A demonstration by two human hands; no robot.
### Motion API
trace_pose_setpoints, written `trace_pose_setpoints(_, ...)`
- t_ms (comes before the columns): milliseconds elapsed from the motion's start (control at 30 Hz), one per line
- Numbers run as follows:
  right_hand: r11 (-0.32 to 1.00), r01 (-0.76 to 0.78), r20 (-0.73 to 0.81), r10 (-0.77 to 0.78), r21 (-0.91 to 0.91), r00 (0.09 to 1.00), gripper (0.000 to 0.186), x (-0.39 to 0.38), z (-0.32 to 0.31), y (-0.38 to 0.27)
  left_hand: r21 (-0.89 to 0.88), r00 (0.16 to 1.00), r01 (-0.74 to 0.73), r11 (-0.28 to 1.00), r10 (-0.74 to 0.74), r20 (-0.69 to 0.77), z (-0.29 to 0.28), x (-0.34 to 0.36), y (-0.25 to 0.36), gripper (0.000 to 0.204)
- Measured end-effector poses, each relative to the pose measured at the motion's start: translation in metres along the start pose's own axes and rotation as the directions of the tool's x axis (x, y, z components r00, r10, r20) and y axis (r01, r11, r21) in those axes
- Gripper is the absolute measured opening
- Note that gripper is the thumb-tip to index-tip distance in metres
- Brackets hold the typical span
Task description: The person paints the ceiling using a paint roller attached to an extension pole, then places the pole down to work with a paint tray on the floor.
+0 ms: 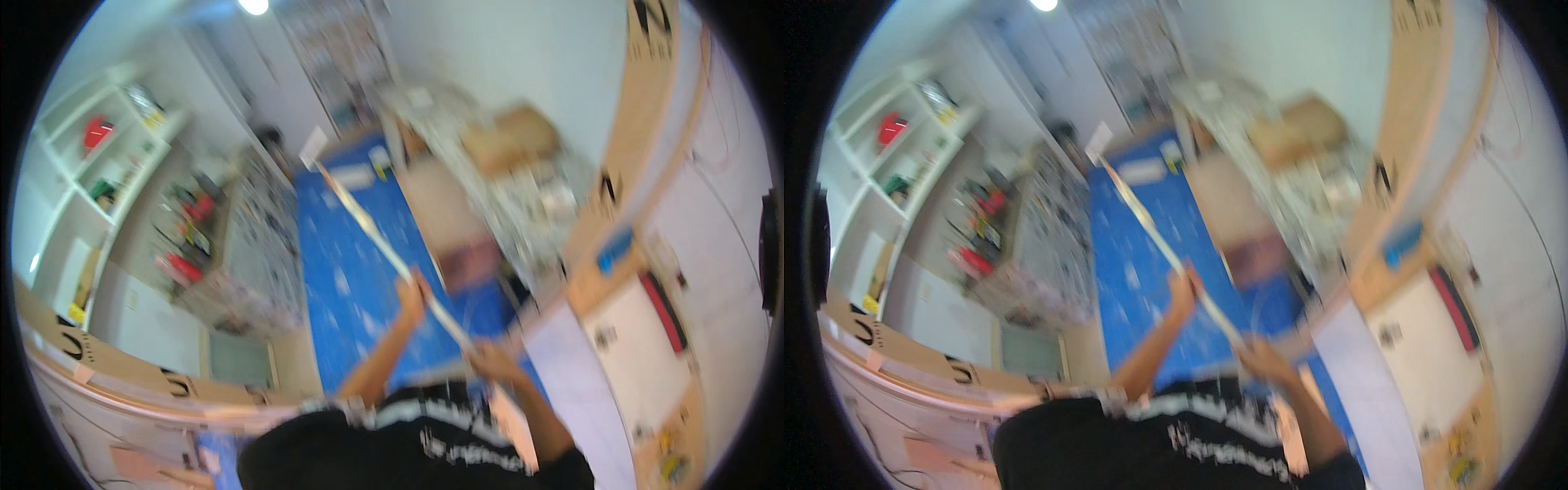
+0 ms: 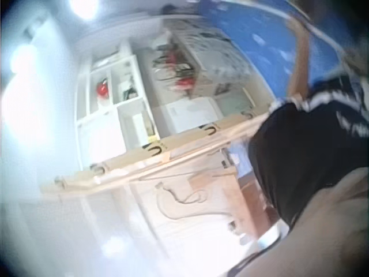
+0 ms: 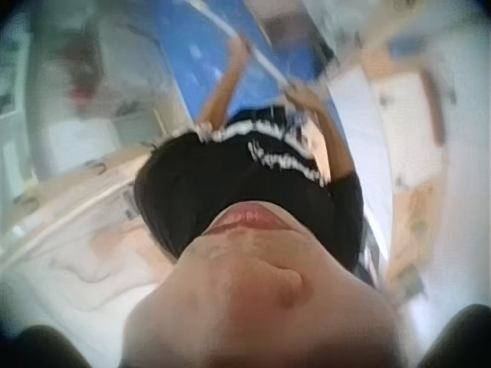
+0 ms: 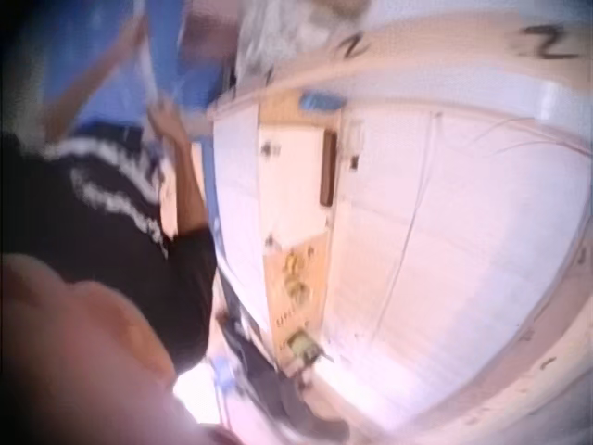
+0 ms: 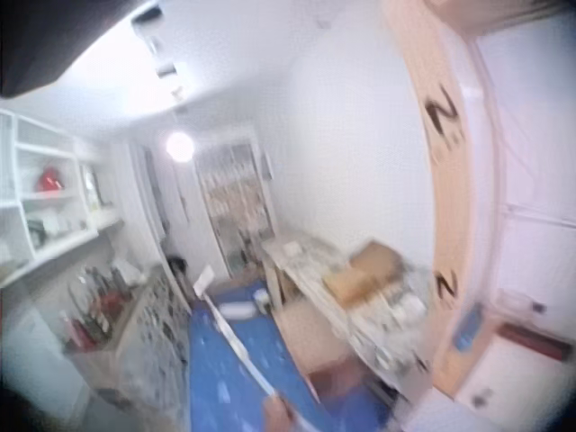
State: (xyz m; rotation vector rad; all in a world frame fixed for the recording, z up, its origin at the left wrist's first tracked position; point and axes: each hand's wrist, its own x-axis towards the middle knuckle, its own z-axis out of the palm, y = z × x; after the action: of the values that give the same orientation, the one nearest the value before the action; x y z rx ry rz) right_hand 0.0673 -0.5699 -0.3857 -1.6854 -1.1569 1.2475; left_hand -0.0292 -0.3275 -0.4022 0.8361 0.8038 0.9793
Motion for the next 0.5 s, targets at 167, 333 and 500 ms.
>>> trace_pose_setpoints(167, 0.917, 0.357, -0.314, -0.397, -0.179, 0.862, 0.027, 0.092, 0.035, 0.067, 0.536, 0.979, -0.018, 0.844, -0.093, 0.179, -0.087, 0.025, 0.003, 0.045)
trace_pose_setpoints(333, 0.902, 0.383, -0.127, -0.411, -0.197, 0.903, 0.034, 0.099, 0.069, 0.122, 0.833, 0.932, 0.291, 0.471, -0.336, -0.136, -0.238, 0.009, -0.013, 0.039)
trace_pose_setpoints(500, 0.992, 0.031, -0.060, -0.039, -0.124, 0.997, 0.036, 0.056, 0.051, 0.065, 0.818, 0.897, 0.383, 0.429, -0.385, -0.217, -0.268, -0.008, 0.013, 0.037)
